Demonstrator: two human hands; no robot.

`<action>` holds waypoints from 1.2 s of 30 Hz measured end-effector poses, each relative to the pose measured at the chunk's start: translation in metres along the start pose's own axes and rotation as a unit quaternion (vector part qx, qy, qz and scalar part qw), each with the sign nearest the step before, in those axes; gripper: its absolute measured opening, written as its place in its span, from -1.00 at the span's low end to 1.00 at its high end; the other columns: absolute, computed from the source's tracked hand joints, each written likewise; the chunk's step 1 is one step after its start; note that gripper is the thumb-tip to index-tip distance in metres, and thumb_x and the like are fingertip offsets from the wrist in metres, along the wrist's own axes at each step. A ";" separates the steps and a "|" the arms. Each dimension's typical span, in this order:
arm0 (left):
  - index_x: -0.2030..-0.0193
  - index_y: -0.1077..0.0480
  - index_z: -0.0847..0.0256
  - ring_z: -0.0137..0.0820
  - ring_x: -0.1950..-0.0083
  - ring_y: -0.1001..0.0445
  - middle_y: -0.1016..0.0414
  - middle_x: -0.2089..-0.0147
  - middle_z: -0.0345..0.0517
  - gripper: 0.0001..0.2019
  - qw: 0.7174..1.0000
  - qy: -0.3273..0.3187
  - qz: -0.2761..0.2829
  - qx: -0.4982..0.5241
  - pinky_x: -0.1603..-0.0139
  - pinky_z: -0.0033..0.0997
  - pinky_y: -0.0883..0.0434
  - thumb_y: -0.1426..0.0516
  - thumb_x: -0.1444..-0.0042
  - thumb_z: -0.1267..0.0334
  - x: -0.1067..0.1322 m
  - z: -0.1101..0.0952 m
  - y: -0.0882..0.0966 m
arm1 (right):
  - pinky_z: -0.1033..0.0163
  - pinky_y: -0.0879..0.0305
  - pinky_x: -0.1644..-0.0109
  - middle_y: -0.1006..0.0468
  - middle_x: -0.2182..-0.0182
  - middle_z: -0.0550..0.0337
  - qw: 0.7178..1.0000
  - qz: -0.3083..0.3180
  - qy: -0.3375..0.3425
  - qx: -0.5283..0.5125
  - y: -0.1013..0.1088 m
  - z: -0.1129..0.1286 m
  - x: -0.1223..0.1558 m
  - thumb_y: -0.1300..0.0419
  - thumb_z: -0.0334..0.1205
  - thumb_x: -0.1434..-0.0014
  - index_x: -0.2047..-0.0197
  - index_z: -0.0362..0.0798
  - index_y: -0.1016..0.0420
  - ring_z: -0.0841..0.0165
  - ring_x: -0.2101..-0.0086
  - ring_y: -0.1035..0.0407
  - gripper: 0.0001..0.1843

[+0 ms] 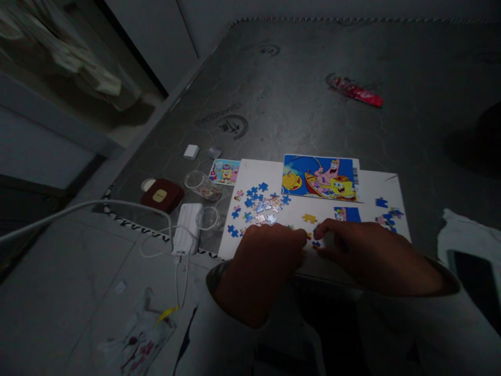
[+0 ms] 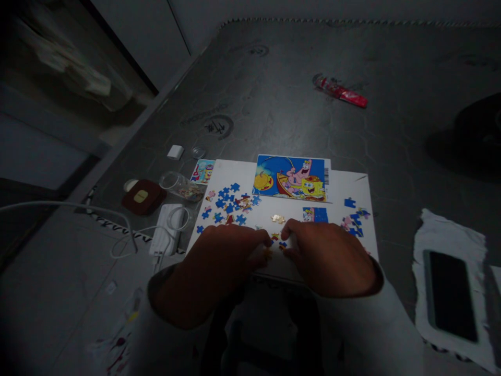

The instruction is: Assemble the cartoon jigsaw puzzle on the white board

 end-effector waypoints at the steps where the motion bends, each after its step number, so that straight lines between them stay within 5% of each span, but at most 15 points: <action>1: 0.11 -0.51 0.07 -0.22 0.25 -0.60 -0.63 0.26 -0.15 -0.89 1.000 -0.001 -0.001 -0.001 0.31 -0.31 -0.34 -0.18 -0.25 0.25 0.000 0.000 0.000 | 0.25 -0.22 0.43 -0.67 0.39 0.28 1.000 0.008 -0.006 0.000 0.000 0.000 0.000 -0.30 -0.17 -0.14 0.07 0.19 -0.57 0.28 0.41 -0.53 -0.74; 10: 0.22 -0.51 0.09 -0.25 0.31 -0.58 -0.61 0.31 -0.16 -0.87 1.000 0.003 0.002 -0.012 0.36 -0.32 -0.30 -0.11 -0.27 0.33 -0.001 0.002 -0.004 | 0.18 -0.31 0.33 -0.70 0.29 0.25 1.000 0.009 -0.004 0.004 -0.001 0.002 0.000 -0.25 -0.17 -0.18 0.05 0.22 -0.57 0.20 0.30 -0.58 -0.74; 17: 0.20 -0.48 0.05 -0.22 0.32 -0.58 -0.59 0.34 -0.18 -0.88 0.999 0.020 -0.026 -0.036 0.41 -0.32 -0.24 -0.11 -0.27 0.32 0.003 0.004 -0.001 | 0.23 -0.20 0.41 -0.70 0.31 0.25 1.000 -0.009 0.001 0.015 0.001 0.002 0.001 -0.24 -0.13 -0.18 0.06 0.22 -0.58 0.23 0.35 -0.55 -0.76; 26: 0.19 -0.49 0.04 -0.15 0.31 -0.59 -0.61 0.34 -0.15 -0.95 0.998 0.038 -0.029 -0.047 0.43 -0.29 -0.21 -0.21 -0.21 0.20 0.003 0.005 0.001 | 0.21 -0.03 0.47 -0.67 0.32 0.16 0.996 0.006 -0.068 0.060 0.003 0.032 -0.004 -0.11 0.04 -0.27 0.11 0.14 -0.46 0.16 0.37 -0.55 -0.76; 36: 0.17 -0.52 -0.03 -0.16 0.29 -0.58 -0.60 0.32 -0.18 -0.92 0.998 0.052 -0.024 -0.034 0.40 -0.29 -0.22 -0.21 -0.22 0.22 0.002 0.009 -0.002 | 0.19 -0.10 0.41 -0.69 0.20 0.16 0.992 0.020 -0.102 0.072 0.004 0.027 -0.004 -0.14 0.00 -0.24 -0.02 0.21 -0.47 0.12 0.27 -0.56 -0.71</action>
Point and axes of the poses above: each hand's wrist, its own x-axis away from the middle knuckle, its own y-axis out of the back of the hand, z = x × y, the point moved 2 cm from there along -x, towards the middle knuckle
